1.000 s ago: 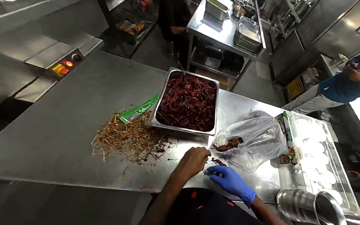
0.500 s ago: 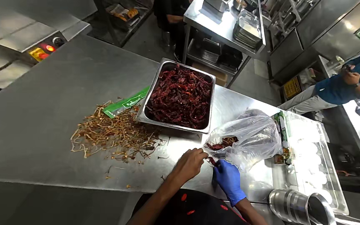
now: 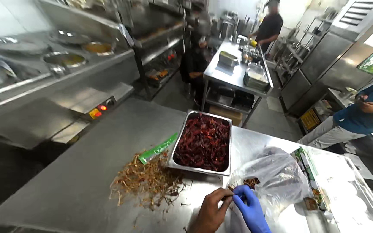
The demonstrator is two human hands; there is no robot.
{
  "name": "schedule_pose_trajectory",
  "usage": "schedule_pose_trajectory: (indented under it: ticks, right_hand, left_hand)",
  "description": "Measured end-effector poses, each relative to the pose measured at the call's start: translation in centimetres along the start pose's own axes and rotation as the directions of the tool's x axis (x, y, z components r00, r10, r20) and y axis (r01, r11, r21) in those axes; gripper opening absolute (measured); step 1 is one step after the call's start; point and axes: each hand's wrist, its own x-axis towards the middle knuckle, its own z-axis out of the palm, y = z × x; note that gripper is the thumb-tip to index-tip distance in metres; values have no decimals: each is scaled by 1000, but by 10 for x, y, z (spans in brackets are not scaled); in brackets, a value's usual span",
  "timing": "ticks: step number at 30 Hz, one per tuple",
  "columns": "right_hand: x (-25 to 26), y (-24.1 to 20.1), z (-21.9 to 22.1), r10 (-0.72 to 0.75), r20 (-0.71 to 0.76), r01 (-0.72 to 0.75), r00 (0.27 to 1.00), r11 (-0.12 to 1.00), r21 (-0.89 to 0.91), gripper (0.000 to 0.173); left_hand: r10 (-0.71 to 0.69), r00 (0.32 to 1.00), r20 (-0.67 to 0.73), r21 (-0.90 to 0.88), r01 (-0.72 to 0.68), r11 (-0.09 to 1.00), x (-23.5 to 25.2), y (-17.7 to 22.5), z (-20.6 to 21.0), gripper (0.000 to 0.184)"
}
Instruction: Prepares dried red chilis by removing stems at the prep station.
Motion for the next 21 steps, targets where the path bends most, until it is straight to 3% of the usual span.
schedule_pose_trajectory:
  ticks: [2,5,8,11,15,17,20,21]
  right_hand:
    - [3,-7,9,51,11,-52,999,995,80,15]
    - [6,-13,22,45,12,-46,999,997,63,15]
    - [3,-5,29,25,34,-26,999,998,49,15]
    - [-2,-2,30,25,95,-21,995,999,-35,18]
    - [-6,-1,28,-14,183,41,983,988,-147,22]
    - [-6,-1,26,23,242,-5,970,997,-75,24]
    - [-1,-1,23,41,356,-139,934,957,254,23]
    - [0,-7,22,72,377,-208,923,920,334,22]
  left_hand:
    - [-98,993,-60,-141,89,986,-1,8,-2,14]
    - [-227,966,-124,-275,186,943,-3,15,-8,13]
    - [-241,959,-150,-139,221,965,-11,16,-14,11]
    - [-249,965,-85,26,252,967,-18,16,-20,21]
    - [-203,977,-71,58,207,977,-23,12,-20,20]
    - [-194,977,-84,31,197,980,-24,13,-23,15]
    - [-162,983,-81,-40,159,986,-21,16,-29,13]
    - [-118,989,-91,27,121,992,-21,18,-28,15]
